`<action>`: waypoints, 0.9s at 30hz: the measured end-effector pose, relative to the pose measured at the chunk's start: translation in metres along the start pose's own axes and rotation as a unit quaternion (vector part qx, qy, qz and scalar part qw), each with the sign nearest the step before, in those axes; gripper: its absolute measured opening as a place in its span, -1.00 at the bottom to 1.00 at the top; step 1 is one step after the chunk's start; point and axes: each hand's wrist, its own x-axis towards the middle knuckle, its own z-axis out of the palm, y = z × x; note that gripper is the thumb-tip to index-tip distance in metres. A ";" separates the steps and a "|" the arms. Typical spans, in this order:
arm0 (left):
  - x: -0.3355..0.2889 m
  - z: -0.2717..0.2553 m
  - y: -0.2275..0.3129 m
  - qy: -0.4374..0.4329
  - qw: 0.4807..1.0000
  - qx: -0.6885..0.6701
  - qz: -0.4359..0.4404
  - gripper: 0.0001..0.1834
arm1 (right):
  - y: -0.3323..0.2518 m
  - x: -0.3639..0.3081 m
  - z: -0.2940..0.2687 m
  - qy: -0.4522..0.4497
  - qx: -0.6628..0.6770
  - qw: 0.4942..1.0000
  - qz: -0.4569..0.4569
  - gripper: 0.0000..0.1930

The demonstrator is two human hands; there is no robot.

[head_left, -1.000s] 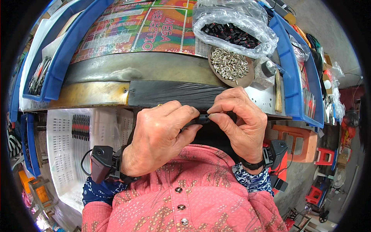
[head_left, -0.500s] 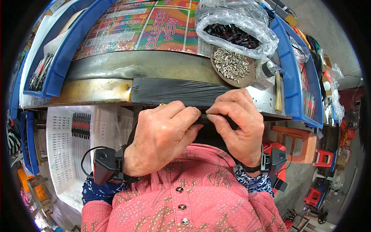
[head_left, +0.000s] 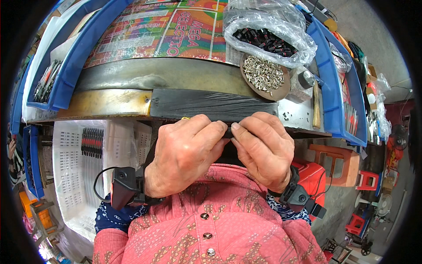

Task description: The person assembles small electronic components by hand at a workbench. They pick up a black plastic housing, insert a metal pin, and then insert a red wire into the housing. The process is repeated for multiple units, with finished items placed into a blue tray.

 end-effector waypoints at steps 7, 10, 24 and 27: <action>0.002 -0.001 -0.003 -0.009 1.000 0.019 -0.003 -0.73 | -0.002 -0.005 -0.004 -0.010 0.074 0.992 0.101 -0.61; 0.002 0.001 -0.003 -0.001 1.000 0.023 0.006 -0.74 | 0.006 -0.004 -0.003 -0.016 0.012 1.000 0.009 -0.65; 0.008 0.001 -0.002 0.016 0.999 0.034 0.016 -0.72 | -0.001 -0.004 -0.007 -0.004 0.249 0.918 0.309 -0.75; 0.006 0.001 -0.001 0.009 0.999 0.043 0.018 -0.72 | -0.005 -0.003 -0.010 -0.030 0.366 0.818 0.443 -0.77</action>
